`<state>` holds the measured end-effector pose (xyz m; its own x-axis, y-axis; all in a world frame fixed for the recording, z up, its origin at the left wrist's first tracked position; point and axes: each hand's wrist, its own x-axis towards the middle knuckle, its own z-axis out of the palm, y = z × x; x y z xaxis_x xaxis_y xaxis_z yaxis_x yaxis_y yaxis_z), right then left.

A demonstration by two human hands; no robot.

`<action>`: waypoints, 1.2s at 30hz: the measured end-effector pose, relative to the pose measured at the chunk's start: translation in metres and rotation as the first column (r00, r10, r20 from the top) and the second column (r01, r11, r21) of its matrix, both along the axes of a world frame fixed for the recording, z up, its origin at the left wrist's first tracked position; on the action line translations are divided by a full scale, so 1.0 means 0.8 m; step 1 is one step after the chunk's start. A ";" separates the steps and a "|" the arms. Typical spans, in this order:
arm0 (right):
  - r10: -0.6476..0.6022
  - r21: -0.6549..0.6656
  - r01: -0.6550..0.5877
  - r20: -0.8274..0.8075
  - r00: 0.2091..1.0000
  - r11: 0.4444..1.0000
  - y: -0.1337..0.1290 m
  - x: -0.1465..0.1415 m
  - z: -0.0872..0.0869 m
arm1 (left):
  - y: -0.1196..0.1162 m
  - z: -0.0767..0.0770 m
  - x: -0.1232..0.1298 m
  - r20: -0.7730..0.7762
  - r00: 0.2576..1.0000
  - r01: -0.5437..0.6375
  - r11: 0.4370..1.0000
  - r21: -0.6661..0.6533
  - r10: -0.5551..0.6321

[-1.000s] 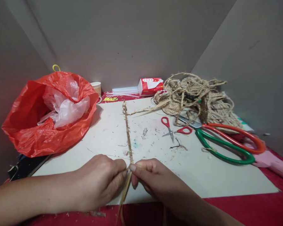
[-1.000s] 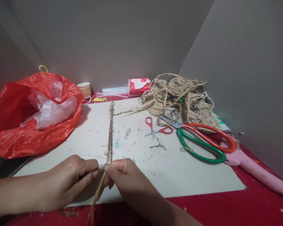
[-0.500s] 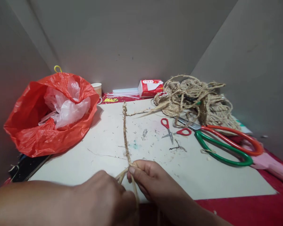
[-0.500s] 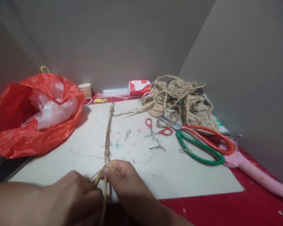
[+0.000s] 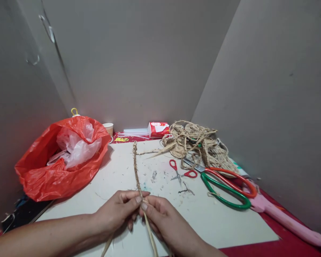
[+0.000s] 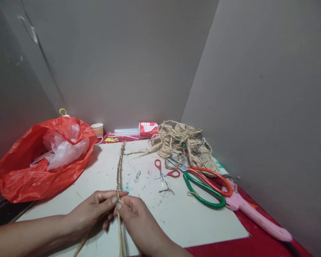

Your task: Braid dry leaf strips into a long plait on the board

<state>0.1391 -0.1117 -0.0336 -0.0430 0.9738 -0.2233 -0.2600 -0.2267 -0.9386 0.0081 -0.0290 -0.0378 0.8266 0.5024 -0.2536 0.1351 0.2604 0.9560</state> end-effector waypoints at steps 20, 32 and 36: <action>-0.073 -0.063 0.052 -0.404 0.912 0.997 0.038 0.017 -0.013 | 0.019 0.003 0.025 0.136 0.965 -0.185 0.949 -0.254 0.224; -0.228 0.275 0.283 -0.213 0.950 0.919 0.163 0.045 0.094 | 0.117 0.099 0.090 0.526 0.788 -0.290 0.946 -0.143 0.321; -0.147 0.204 0.185 -0.188 0.971 0.961 0.158 0.036 0.030 | 0.110 0.040 0.066 0.368 0.878 -0.240 0.947 -0.216 0.306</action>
